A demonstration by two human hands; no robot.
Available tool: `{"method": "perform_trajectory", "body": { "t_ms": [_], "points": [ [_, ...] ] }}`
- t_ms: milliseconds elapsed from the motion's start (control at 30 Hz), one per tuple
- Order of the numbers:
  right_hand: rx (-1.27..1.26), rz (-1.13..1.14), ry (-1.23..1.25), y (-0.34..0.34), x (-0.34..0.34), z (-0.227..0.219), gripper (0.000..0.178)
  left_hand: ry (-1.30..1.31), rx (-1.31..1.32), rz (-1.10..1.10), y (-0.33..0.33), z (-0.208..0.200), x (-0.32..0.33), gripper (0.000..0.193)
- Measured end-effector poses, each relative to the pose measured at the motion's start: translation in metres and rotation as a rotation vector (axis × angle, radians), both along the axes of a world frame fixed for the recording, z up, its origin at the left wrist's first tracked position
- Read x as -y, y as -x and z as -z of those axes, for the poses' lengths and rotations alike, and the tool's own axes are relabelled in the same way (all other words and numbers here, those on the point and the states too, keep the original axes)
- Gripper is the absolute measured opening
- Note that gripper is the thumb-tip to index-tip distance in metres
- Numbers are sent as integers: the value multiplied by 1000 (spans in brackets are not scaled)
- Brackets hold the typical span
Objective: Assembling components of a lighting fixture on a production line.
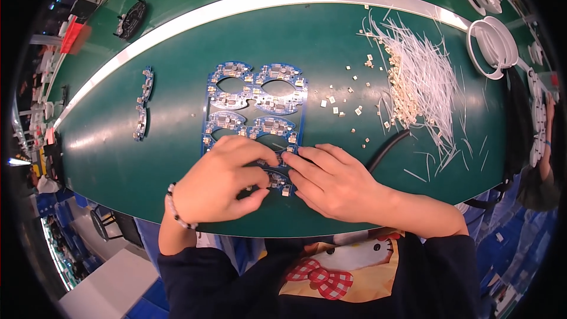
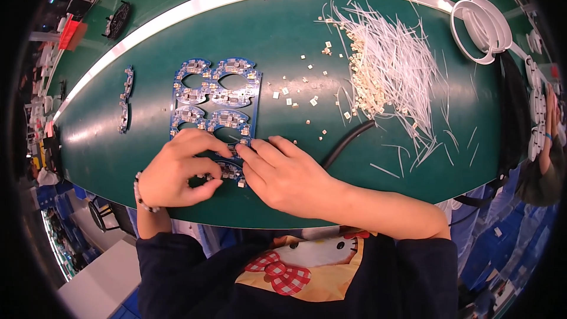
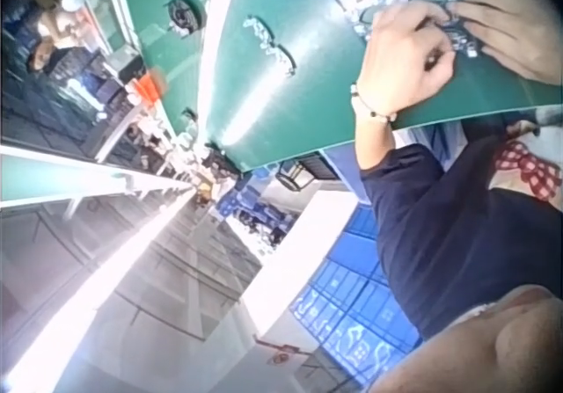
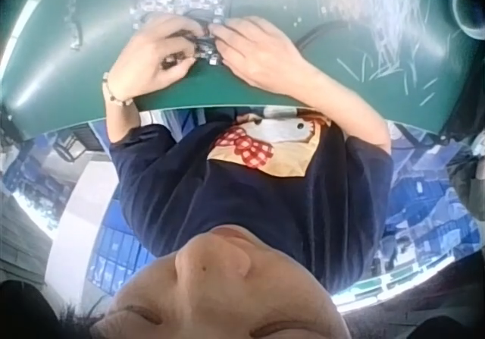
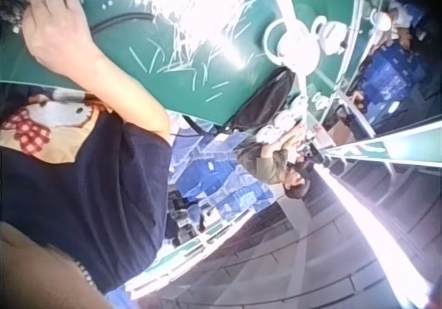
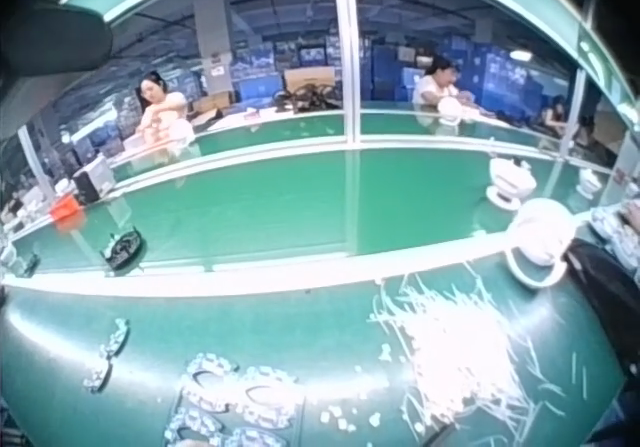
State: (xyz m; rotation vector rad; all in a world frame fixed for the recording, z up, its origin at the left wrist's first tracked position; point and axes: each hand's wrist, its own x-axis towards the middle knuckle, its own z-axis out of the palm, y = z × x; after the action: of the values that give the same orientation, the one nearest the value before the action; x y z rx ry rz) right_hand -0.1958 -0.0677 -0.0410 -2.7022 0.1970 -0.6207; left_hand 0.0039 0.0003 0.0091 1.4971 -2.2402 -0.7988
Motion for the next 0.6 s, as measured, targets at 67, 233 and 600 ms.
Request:
{"method": "perform_trajectory", "body": {
  "t_ms": [67, 233, 600],
  "points": [
    [-1, -24, 2, 2, 2, 0, 24, -114, -170, -46, -6, -2, 2, 9],
    [15, -15, 27, 0, 1, 5, 23, 307, -155, -39, 20, 5, 4, 16],
    [13, -31, -4, 0, 2, 1, 24, 61, -288, 4, 14, 5, 4, 21]
  ]
}}
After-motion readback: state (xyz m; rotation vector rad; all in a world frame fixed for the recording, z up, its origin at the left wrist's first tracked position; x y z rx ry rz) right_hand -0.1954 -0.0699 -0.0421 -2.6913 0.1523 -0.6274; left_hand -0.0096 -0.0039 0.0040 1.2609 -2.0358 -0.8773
